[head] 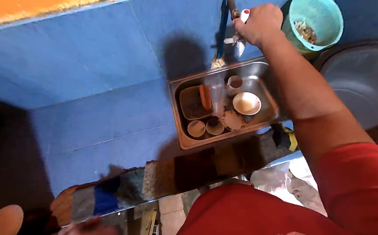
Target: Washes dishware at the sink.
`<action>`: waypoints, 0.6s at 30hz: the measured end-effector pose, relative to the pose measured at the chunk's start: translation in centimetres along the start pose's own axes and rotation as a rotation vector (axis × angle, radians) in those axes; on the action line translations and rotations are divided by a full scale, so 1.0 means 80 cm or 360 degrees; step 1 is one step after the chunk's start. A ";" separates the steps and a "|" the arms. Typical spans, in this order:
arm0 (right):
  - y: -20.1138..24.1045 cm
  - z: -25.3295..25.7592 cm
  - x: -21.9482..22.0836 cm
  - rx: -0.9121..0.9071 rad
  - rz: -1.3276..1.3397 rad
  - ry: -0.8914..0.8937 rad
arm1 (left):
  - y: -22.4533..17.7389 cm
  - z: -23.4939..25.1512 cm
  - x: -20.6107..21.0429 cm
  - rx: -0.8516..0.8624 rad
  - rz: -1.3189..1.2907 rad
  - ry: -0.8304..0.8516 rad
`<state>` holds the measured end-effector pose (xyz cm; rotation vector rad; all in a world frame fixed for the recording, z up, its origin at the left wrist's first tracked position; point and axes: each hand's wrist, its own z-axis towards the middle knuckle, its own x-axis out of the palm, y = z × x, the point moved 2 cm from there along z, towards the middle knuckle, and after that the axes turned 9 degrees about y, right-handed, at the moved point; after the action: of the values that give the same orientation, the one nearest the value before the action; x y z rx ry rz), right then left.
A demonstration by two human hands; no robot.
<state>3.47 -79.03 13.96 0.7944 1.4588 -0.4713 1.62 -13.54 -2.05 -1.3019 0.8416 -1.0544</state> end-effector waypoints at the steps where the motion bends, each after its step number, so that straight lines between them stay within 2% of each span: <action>1: 0.000 0.002 0.002 0.0005 0.0012 -0.0022 | 0.006 -0.009 0.039 -0.0038 0.0042 0.0150; 6: -0.014 0.019 0.017 -0.0199 0.0217 -0.0273 | 0.014 -0.048 0.207 -0.0166 0.0326 0.0886; 9: -0.024 0.028 0.029 -0.0345 0.0282 -0.0375 | 0.021 -0.066 0.276 -0.0078 0.0585 0.1296; 11: -0.030 0.022 0.035 -0.0455 0.0316 -0.0420 | 0.031 -0.075 0.319 0.0009 0.0763 0.1459; 13: -0.037 0.007 0.052 -0.0634 0.0467 -0.0616 | 0.039 -0.082 0.364 0.0172 0.0985 0.1588; 15: -0.049 -0.018 0.096 -0.0780 0.0721 -0.0839 | 0.043 -0.092 0.413 0.0380 0.1141 0.1670; 16: -0.056 -0.034 0.128 -0.0803 0.0841 -0.0851 | 0.040 -0.096 0.440 0.0442 0.1231 0.1720; 17: -0.064 -0.051 0.166 -0.0759 0.0934 -0.0730 | 0.036 -0.099 0.470 0.0486 0.1323 0.1783; 18: -0.072 -0.064 0.206 -0.0653 0.0964 -0.0446 | 0.033 -0.101 0.502 0.0519 0.1420 0.1853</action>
<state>-2.71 -76.21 -2.90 0.7551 0.9435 0.1719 7.51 -54.17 -2.37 0.1568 1.7765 -1.0626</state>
